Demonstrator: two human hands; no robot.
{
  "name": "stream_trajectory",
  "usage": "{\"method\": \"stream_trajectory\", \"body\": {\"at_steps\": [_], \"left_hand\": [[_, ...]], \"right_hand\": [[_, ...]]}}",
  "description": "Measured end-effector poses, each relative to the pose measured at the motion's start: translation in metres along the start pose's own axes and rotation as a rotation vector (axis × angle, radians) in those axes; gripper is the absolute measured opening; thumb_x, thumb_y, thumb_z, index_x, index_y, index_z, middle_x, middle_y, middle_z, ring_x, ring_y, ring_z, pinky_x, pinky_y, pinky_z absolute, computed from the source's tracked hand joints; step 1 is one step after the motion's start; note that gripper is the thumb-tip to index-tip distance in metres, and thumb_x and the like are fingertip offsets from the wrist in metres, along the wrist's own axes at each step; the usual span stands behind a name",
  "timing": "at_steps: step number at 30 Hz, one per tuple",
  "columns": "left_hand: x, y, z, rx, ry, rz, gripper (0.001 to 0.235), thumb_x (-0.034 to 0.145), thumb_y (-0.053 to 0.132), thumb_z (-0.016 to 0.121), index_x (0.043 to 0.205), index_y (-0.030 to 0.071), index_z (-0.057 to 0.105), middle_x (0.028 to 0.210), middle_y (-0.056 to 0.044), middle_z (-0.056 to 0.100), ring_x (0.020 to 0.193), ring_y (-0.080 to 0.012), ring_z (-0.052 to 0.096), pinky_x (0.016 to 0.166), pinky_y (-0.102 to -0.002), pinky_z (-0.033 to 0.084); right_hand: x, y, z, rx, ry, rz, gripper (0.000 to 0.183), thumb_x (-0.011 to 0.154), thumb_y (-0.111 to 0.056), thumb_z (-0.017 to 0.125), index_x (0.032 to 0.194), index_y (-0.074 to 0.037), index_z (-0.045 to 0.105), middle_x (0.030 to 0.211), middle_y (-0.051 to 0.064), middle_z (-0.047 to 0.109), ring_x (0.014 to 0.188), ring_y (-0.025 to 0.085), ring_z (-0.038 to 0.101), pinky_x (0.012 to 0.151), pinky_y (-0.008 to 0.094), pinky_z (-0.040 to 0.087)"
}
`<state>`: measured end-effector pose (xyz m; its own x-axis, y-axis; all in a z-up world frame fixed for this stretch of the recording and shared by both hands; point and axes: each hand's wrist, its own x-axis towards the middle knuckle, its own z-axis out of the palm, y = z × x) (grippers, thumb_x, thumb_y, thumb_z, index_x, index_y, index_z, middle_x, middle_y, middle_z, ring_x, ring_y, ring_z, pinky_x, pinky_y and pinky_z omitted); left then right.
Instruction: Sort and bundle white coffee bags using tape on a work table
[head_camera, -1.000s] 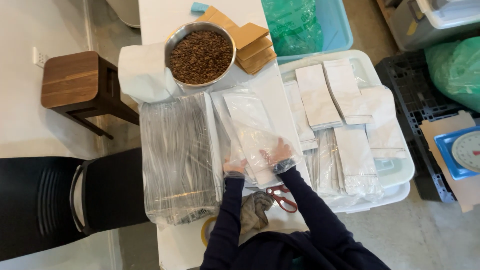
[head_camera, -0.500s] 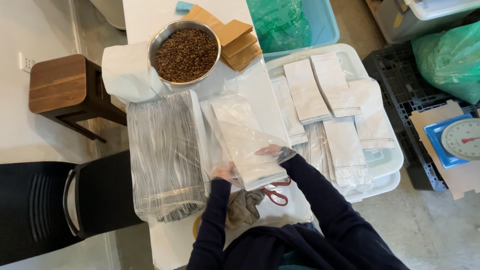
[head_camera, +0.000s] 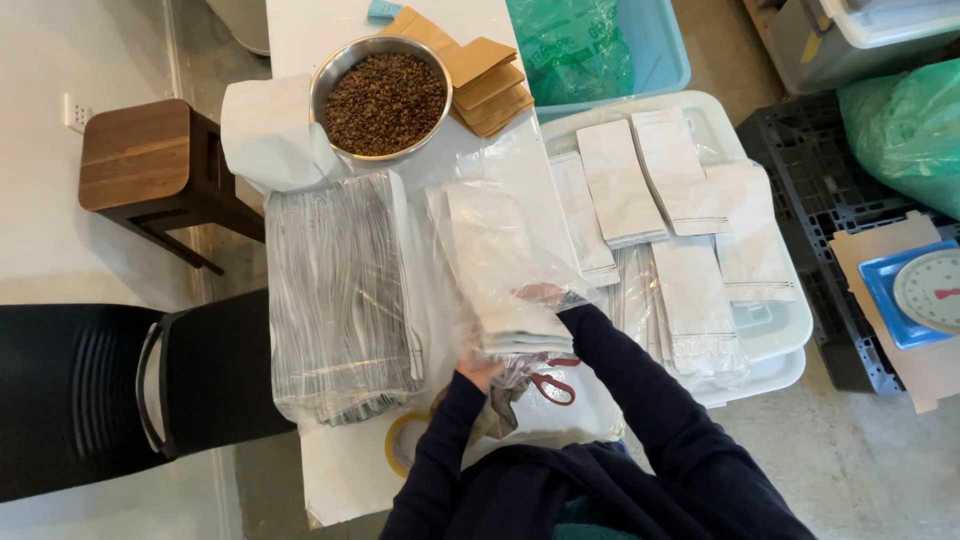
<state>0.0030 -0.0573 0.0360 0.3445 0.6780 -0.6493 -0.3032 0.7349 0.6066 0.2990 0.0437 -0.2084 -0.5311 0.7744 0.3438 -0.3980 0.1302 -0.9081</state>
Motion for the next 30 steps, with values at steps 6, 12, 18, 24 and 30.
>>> {"method": "stream_trajectory", "body": {"at_steps": [6,12,18,24,30], "left_hand": [[0.068,0.017,-0.062,-0.293,-1.126,-0.197,0.105,0.086,0.073,0.051,0.148,-0.011,0.033,0.134,-0.056,0.036,0.094,-0.0901,0.033,0.065,-0.096,0.031],[-0.02,0.106,0.007,0.489,-0.059,0.149,0.069,0.101,0.026,0.048,0.161,0.041,0.016,0.162,-0.002,0.028,0.148,-0.0365,0.031,0.113,-0.071,0.036],[0.056,0.039,-0.038,-0.492,-0.585,-0.498,0.077,0.084,0.033,0.057,0.155,0.031,0.025,0.168,-0.013,0.009,0.152,-0.0452,-0.006,0.107,-0.077,-0.011],[0.009,0.087,0.015,-0.471,-0.254,-0.249,0.051,0.081,0.064,0.07,0.127,0.053,0.05,0.158,-0.009,0.035,0.145,-0.041,0.036,0.099,-0.083,0.021],[0.142,0.082,0.034,0.867,0.371,0.048,0.091,0.048,0.093,0.084,0.118,0.039,0.064,0.118,0.003,0.07,0.109,-0.0236,0.069,0.095,-0.041,0.052]], "right_hand": [[0.073,-0.28,0.146,0.585,0.559,0.881,0.052,0.088,-0.01,0.075,0.136,0.005,0.061,0.133,0.025,0.064,0.12,0.038,0.065,0.09,0.049,0.06],[-0.103,-0.09,0.097,0.899,0.752,0.841,0.081,0.103,-0.049,0.033,0.142,0.021,0.046,0.153,0.03,0.044,0.141,0.03,0.047,0.122,0.04,0.035],[-0.038,-0.377,0.224,0.349,0.861,0.971,0.049,0.064,0.011,0.082,0.113,0.009,0.074,0.104,0.029,0.076,0.09,0.042,0.075,0.08,0.059,0.061],[-0.097,-0.362,0.193,0.371,0.822,0.986,0.061,0.057,0.023,0.077,0.117,0.012,0.071,0.104,0.037,0.073,0.089,0.053,0.073,0.08,0.07,0.057],[-0.119,-0.281,0.152,0.136,0.675,1.03,0.051,0.051,0.012,0.091,0.1,0.008,0.079,0.089,0.024,0.076,0.076,0.036,0.073,0.072,0.051,0.061]]}}
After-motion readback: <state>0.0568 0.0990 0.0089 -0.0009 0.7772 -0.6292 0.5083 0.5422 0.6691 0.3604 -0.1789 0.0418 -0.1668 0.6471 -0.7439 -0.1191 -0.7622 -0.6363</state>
